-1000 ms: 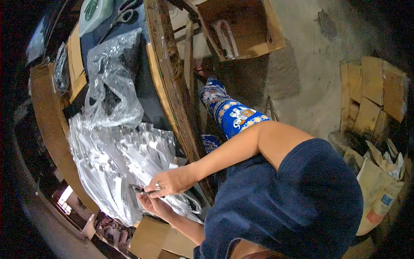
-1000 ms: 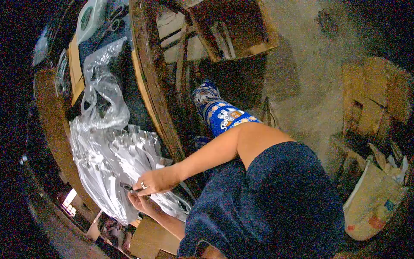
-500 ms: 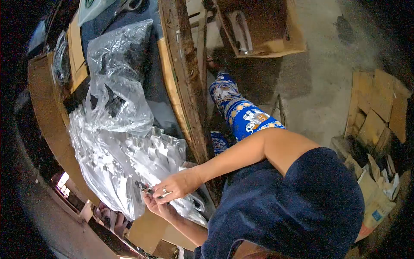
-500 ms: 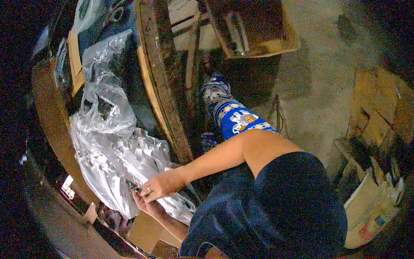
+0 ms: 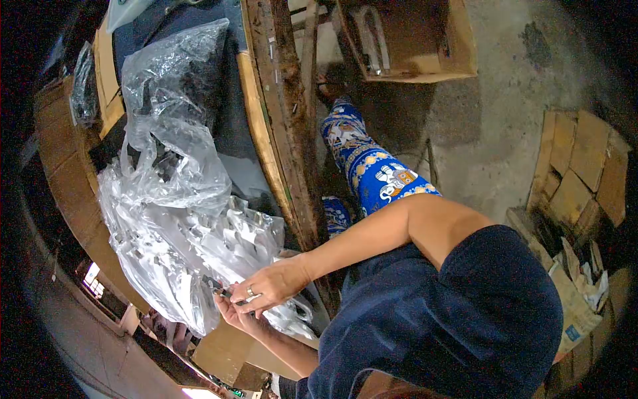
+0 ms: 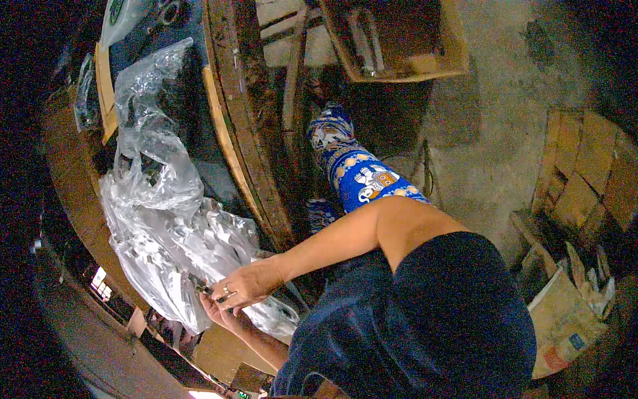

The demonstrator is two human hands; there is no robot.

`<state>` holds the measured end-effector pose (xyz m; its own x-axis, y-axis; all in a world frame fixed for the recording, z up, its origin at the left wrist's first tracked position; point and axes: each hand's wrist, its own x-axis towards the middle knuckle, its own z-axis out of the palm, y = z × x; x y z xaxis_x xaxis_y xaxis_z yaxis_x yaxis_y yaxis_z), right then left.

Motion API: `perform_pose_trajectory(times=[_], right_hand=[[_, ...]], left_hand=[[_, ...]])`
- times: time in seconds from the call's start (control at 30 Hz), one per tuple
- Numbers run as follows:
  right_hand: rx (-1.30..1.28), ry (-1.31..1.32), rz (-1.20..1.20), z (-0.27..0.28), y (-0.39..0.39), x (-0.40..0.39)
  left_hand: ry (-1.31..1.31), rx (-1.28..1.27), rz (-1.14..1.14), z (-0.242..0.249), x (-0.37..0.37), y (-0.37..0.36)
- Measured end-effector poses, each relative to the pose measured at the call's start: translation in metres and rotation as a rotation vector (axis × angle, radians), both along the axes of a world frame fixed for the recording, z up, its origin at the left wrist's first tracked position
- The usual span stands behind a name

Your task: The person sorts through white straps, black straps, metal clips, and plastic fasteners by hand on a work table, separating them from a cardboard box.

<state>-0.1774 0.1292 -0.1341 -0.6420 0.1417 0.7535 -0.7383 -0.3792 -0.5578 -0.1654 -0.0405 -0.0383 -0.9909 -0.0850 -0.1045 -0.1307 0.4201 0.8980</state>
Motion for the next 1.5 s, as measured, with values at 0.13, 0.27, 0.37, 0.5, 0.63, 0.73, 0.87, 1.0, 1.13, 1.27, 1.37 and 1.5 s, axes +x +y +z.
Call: perform_pose_trajectory(times=[0.13, 0.27, 0.37, 0.5, 0.63, 0.73, 0.87, 1.0, 1.13, 1.27, 1.37, 1.5], right_hand=[[0.001, 0.021, 0.013, 0.0, 0.001, -0.001], [-0.03, 0.068, -0.024, 0.001, 0.004, -0.002], [-0.032, 0.086, -0.05, 0.001, 0.004, -0.001], [-0.05, 0.107, -0.062, -0.001, 0.0, -0.001], [-0.017, 0.145, -0.069, -0.002, -0.001, 0.0], [-0.026, 0.202, -0.1, -0.003, -0.003, -0.002], [0.097, 0.206, -0.16, -0.006, -0.001, 0.001], [0.173, 0.115, -0.111, 0.004, 0.011, 0.014], [0.164, 0.075, -0.031, 0.025, 0.022, 0.024], [0.192, -0.023, -0.007, 0.035, 0.028, 0.029], [0.187, -0.084, 0.017, 0.043, 0.027, 0.03], [0.223, -0.116, -0.039, 0.055, 0.023, 0.027]], left_hand=[[-0.015, 0.02, -0.008, -0.001, 0.001, -0.007], [0.004, 0.0, 0.032, -0.001, 0.0, 0.007], [0.018, -0.015, -0.013, 0.001, -0.002, 0.017], [0.009, -0.055, 0.0, 0.002, -0.005, 0.035], [0.037, -0.074, 0.034, 0.006, -0.004, 0.043], [0.017, -0.089, -0.059, 0.013, 0.0, 0.039], [0.049, -0.043, -0.021, 0.006, 0.007, 0.031], [0.049, 0.017, -0.065, -0.006, 0.009, 0.026], [0.064, 0.105, -0.086, 0.005, 0.009, 0.054], [0.099, 0.136, -0.137, 0.0, 0.007, 0.053], [0.108, 0.263, -0.207, -0.006, 0.005, 0.05], [0.213, 0.287, -0.206, -0.003, 0.003, 0.054]])
